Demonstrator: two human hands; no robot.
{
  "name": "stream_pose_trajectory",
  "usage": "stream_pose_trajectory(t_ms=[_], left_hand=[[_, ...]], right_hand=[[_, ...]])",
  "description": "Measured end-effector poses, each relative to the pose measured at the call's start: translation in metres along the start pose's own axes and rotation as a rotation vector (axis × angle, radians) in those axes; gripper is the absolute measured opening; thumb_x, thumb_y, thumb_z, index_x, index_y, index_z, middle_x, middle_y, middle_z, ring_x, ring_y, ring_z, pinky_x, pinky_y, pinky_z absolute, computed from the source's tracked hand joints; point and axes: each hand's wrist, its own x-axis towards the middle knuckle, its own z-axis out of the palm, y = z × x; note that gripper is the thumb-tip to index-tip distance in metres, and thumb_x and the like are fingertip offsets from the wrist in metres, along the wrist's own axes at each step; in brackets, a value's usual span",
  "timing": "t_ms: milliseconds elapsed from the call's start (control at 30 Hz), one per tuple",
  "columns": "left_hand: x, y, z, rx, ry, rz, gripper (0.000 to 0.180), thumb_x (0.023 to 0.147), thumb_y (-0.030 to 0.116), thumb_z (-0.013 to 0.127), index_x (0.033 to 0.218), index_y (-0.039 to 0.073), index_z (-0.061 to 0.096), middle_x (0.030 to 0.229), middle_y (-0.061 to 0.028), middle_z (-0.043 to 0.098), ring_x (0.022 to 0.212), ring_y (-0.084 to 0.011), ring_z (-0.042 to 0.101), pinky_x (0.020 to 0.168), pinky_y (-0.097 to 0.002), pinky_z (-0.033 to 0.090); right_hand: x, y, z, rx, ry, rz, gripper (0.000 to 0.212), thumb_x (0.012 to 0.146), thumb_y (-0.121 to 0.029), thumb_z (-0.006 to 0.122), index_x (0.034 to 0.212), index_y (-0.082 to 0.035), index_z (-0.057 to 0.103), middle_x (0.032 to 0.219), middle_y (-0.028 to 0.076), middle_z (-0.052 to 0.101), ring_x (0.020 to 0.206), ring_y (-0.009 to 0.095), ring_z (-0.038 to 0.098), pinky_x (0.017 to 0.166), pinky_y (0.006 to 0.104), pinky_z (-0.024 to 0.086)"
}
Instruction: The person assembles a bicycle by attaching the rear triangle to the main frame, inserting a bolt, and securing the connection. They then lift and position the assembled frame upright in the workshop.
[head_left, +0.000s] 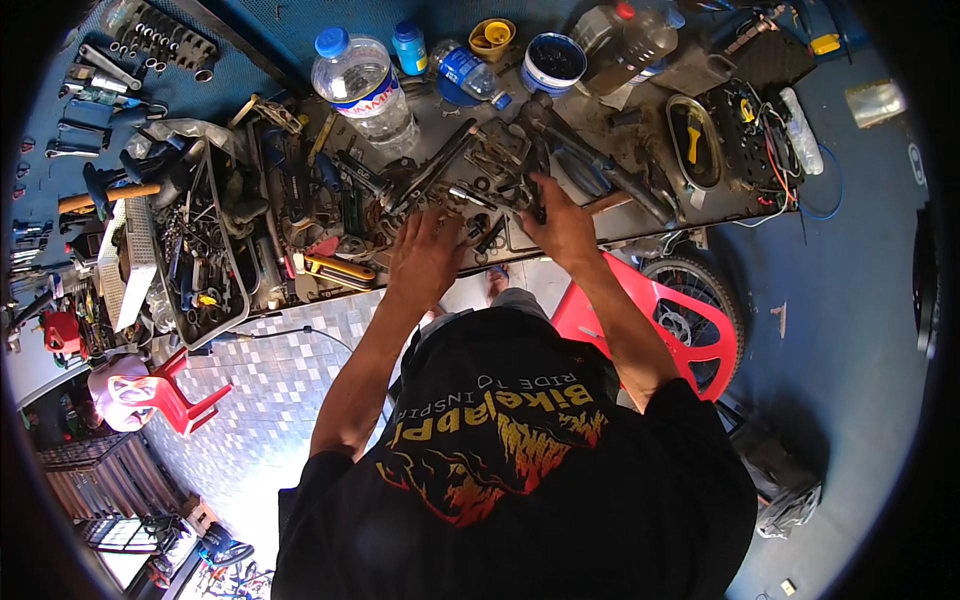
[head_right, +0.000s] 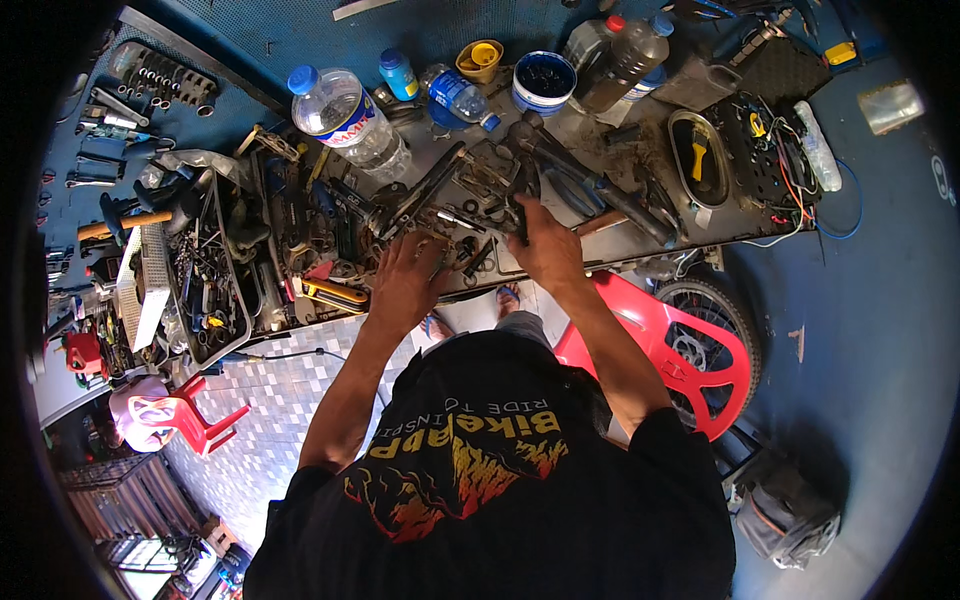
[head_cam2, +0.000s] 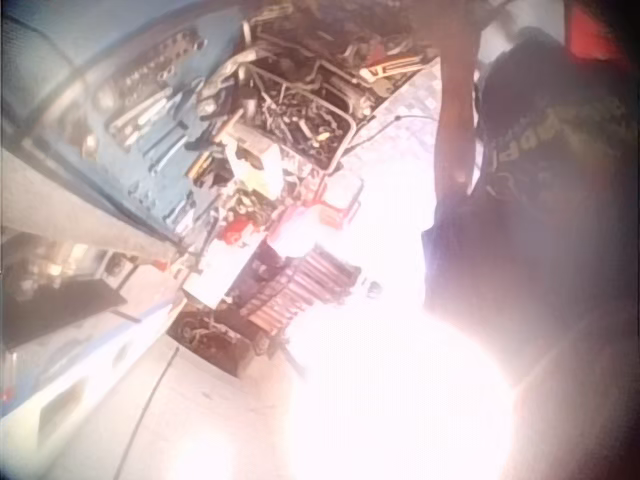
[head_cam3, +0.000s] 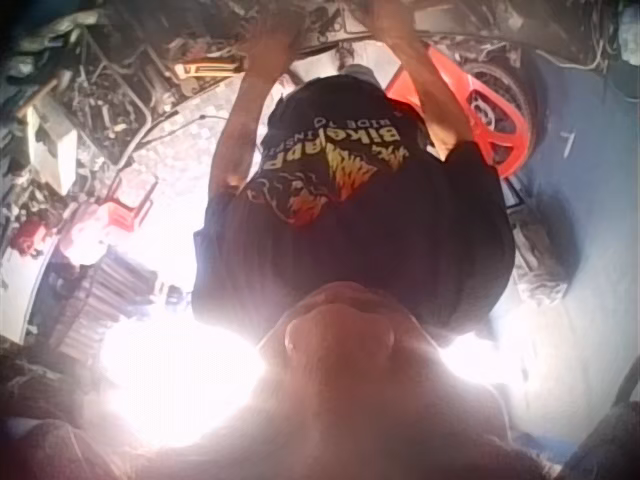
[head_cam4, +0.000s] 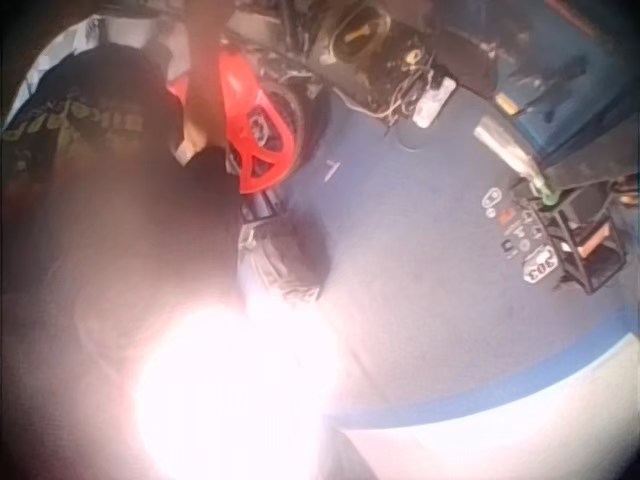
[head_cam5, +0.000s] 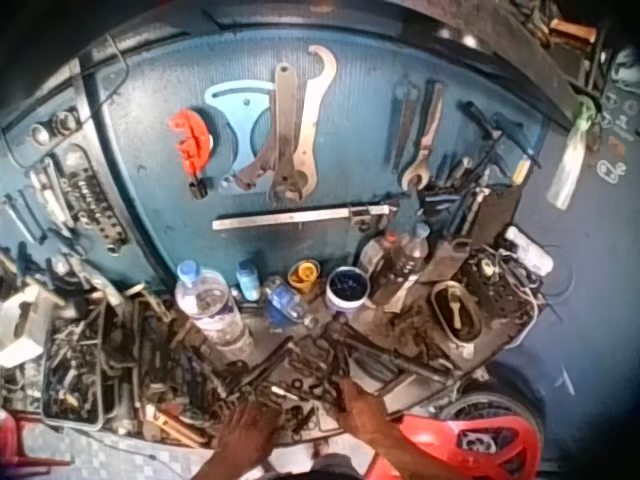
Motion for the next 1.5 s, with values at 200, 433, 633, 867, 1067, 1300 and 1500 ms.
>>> stream_pose_trajectory(t_ms=[200,433,633,867,1067,1300,1500], left_hand=[[0.046,0.007,0.036,0.041,0.064,0.052,0.047,0.088,0.015,0.072,0.134,0.011,0.063,0.133,-0.0137,0.057,0.125,-0.0357,0.055,0.106,-0.0505,0.047],[0.067,0.002,0.047,0.099,0.032,0.137,0.032,0.087,0.009,0.066,0.118,0.011,0.07,0.121,-0.0097,0.067,0.121,-0.034,0.059,0.104,-0.0494,0.049],[0.08,-0.005,0.016,-0.172,0.041,0.11,0.026,0.088,0.004,0.067,0.113,0.008,0.072,0.116,-0.0111,0.07,0.113,-0.0348,0.062,0.101,-0.0455,0.05],[0.083,-0.004,-0.018,-0.516,0.171,-0.036,0.022,0.094,0.004,0.07,0.116,0.004,0.072,0.107,-0.0126,0.073,0.1,-0.033,0.068,0.083,-0.0422,0.056],[0.077,-0.012,-0.023,-0.977,0.07,-0.329,0.031,0.101,0.011,0.071,0.129,-0.001,0.065,0.103,-0.0079,0.072,0.086,-0.0176,0.072,0.075,-0.0337,0.062],[0.067,-0.02,-0.021,-1.451,0.045,-0.478,0.033,0.103,0.013,0.07,0.132,0.0,0.062,0.104,-0.0044,0.071,0.086,-0.0145,0.07,0.077,-0.0329,0.063],[0.063,-0.018,-0.02,-1.614,0.055,-0.488,0.036,0.103,0.013,0.071,0.135,-0.001,0.061,0.103,-0.0056,0.073,0.084,-0.0142,0.073,0.075,-0.0317,0.064]], right_hand=[[0.009,0.028,-0.041,0.361,0.138,0.119,0.057,0.093,-0.013,0.074,0.145,-0.009,0.054,0.088,0.006,0.071,0.071,0.013,0.064,0.066,0.0315,0.052],[0.001,0.039,-0.075,0.744,0.127,0.303,0.049,0.097,-0.01,0.068,0.143,0.002,0.055,0.083,0.004,0.069,0.062,0.008,0.058,0.055,0.0255,0.047],[-0.008,0.045,-0.073,0.784,0.108,0.379,0.049,0.099,-0.012,0.068,0.144,0.003,0.054,0.087,0.006,0.071,0.063,0.009,0.06,0.053,0.026,0.049],[-0.007,0.049,-0.065,0.85,0.051,0.426,0.051,0.099,-0.013,0.068,0.145,0.003,0.052,0.092,0.008,0.073,0.062,0.009,0.06,0.053,0.0251,0.05],[-0.002,0.057,-0.051,1.005,-0.091,0.435,0.051,0.101,-0.012,0.065,0.147,0.005,0.05,0.095,0.01,0.075,0.06,0.008,0.058,0.053,0.0233,0.051],[-0.001,0.074,-0.051,0.892,-0.144,0.435,0.05,0.101,-0.015,0.066,0.145,0.005,0.054,0.095,0.01,0.075,0.062,0.01,0.063,0.053,0.0261,0.054],[-0.007,0.065,-0.058,0.466,-0.097,0.402,0.04,0.098,-0.017,0.068,0.134,0.0,0.065,0.104,0.015,0.076,0.077,0.024,0.074,0.066,0.037,0.059]])
